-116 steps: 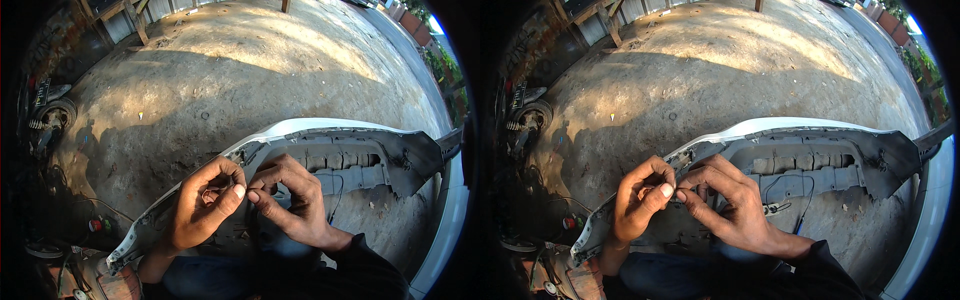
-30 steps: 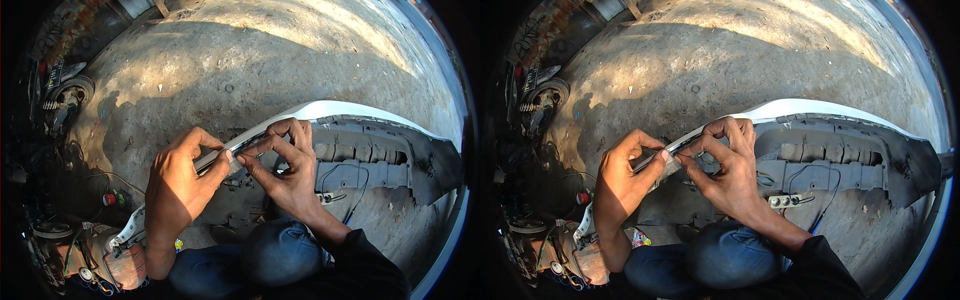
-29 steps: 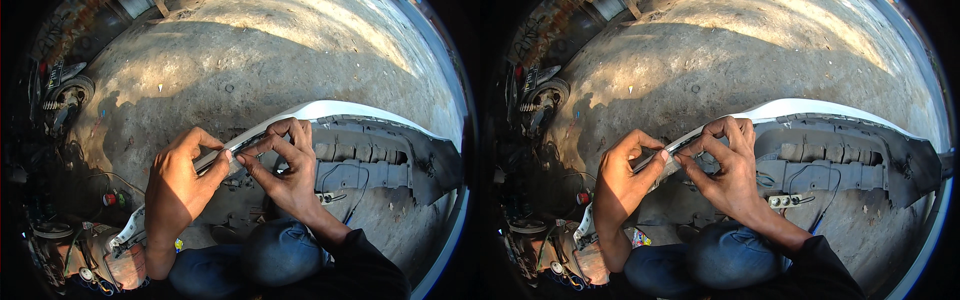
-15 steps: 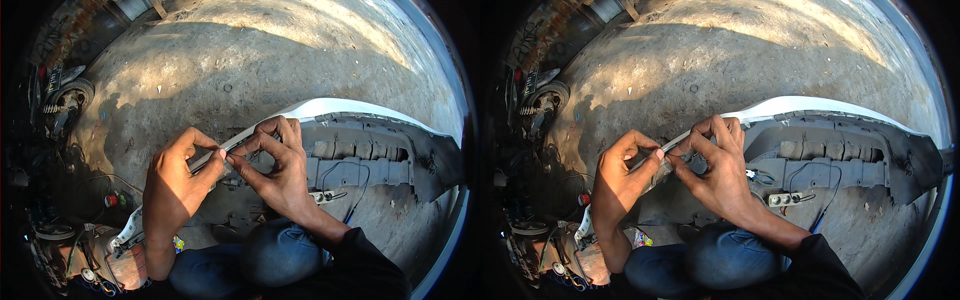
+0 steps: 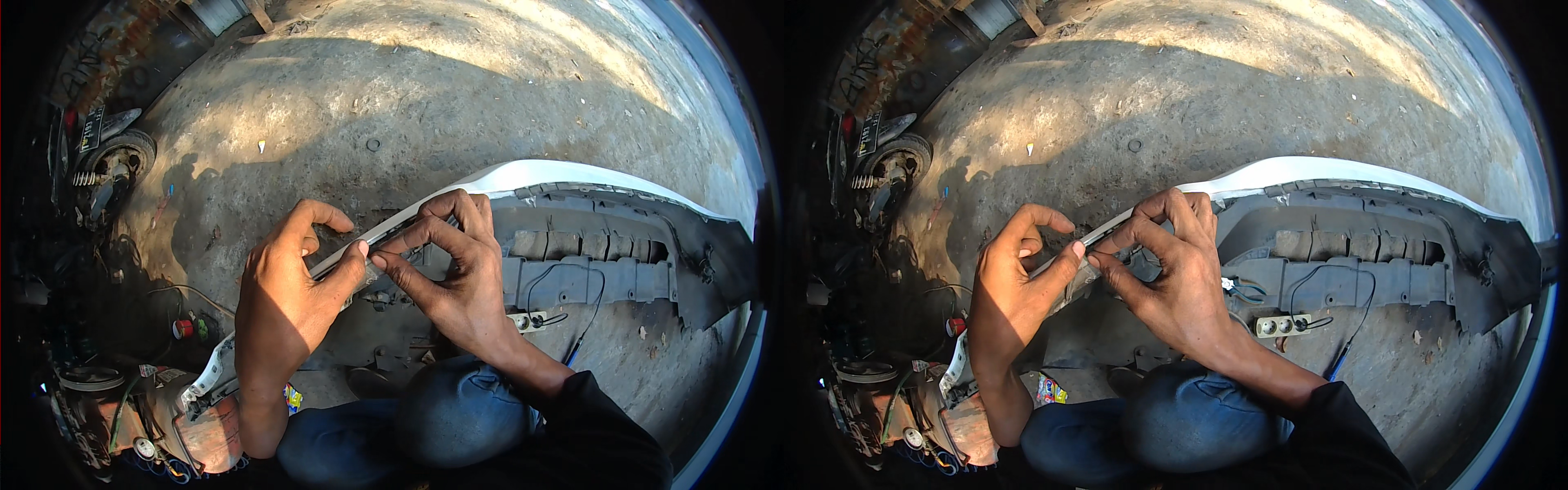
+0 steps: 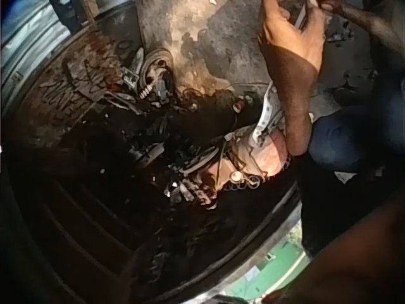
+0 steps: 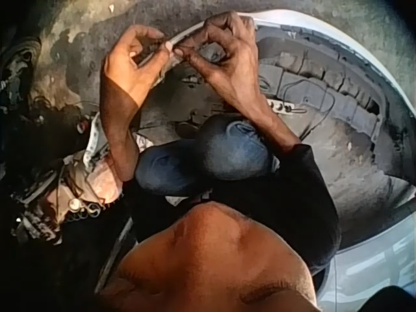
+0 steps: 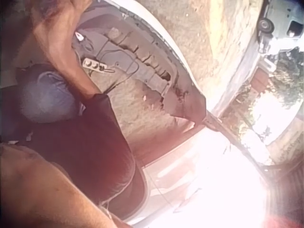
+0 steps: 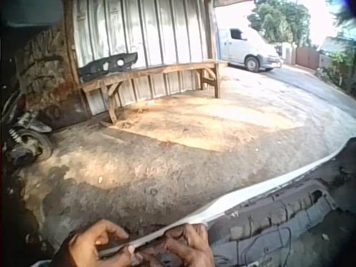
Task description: Repairing a crack in a white car bumper using a soldering iron to melt plastic filler into the seam.
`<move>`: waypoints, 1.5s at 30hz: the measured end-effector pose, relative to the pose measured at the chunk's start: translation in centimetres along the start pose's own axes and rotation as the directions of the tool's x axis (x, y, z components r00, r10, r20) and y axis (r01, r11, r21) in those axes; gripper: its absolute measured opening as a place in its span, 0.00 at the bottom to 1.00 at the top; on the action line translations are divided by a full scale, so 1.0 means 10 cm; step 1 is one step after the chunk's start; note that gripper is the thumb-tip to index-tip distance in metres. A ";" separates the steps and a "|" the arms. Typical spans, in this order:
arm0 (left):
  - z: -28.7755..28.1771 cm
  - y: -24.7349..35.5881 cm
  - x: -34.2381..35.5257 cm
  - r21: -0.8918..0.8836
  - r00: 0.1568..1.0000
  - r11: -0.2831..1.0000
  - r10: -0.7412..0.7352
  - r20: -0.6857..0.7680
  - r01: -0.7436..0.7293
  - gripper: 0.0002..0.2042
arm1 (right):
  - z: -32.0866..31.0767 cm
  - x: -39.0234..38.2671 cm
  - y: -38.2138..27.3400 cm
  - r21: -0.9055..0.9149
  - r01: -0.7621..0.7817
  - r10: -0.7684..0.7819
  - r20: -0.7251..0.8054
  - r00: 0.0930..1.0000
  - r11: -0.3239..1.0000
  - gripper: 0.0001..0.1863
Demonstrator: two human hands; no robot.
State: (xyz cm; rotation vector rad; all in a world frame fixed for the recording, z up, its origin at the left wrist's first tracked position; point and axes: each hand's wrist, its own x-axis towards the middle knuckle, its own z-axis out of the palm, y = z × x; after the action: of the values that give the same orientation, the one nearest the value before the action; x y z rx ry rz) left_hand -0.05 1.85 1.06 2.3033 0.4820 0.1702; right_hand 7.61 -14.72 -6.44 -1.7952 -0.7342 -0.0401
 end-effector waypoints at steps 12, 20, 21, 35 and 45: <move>-0.05 0.09 0.02 0.073 0.996 0.995 -0.067 0.054 0.063 0.13 | -0.02 0.00 0.05 -0.001 0.021 -0.021 -0.034 0.999 1.000 0.12; -0.11 0.11 -0.01 -0.119 0.996 0.992 -0.025 0.089 0.036 0.07 | -0.12 0.01 0.01 0.002 0.028 -0.028 -0.081 0.996 1.000 0.10; -0.10 0.06 -0.02 -0.115 0.996 0.993 -0.029 0.086 0.039 0.07 | -0.10 0.01 0.02 0.007 0.029 -0.028 -0.079 0.996 1.000 0.10; -0.17 0.09 0.04 0.053 1.000 0.998 0.013 0.022 -0.014 0.08 | -1.70 -2.78 2.28 -0.135 -0.855 0.568 -0.694 0.442 0.501 0.16; -0.11 0.13 0.00 0.017 0.998 0.998 -0.068 0.004 0.068 0.10 | -2.51 -4.40 2.75 -0.654 -0.756 0.869 -0.378 0.320 -0.007 0.40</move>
State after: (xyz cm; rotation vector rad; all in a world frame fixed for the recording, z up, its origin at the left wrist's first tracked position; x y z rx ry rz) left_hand 0.04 1.71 2.74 2.2999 0.5605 0.1273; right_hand -5.89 -61.36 -37.52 -2.8517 0.5746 0.7213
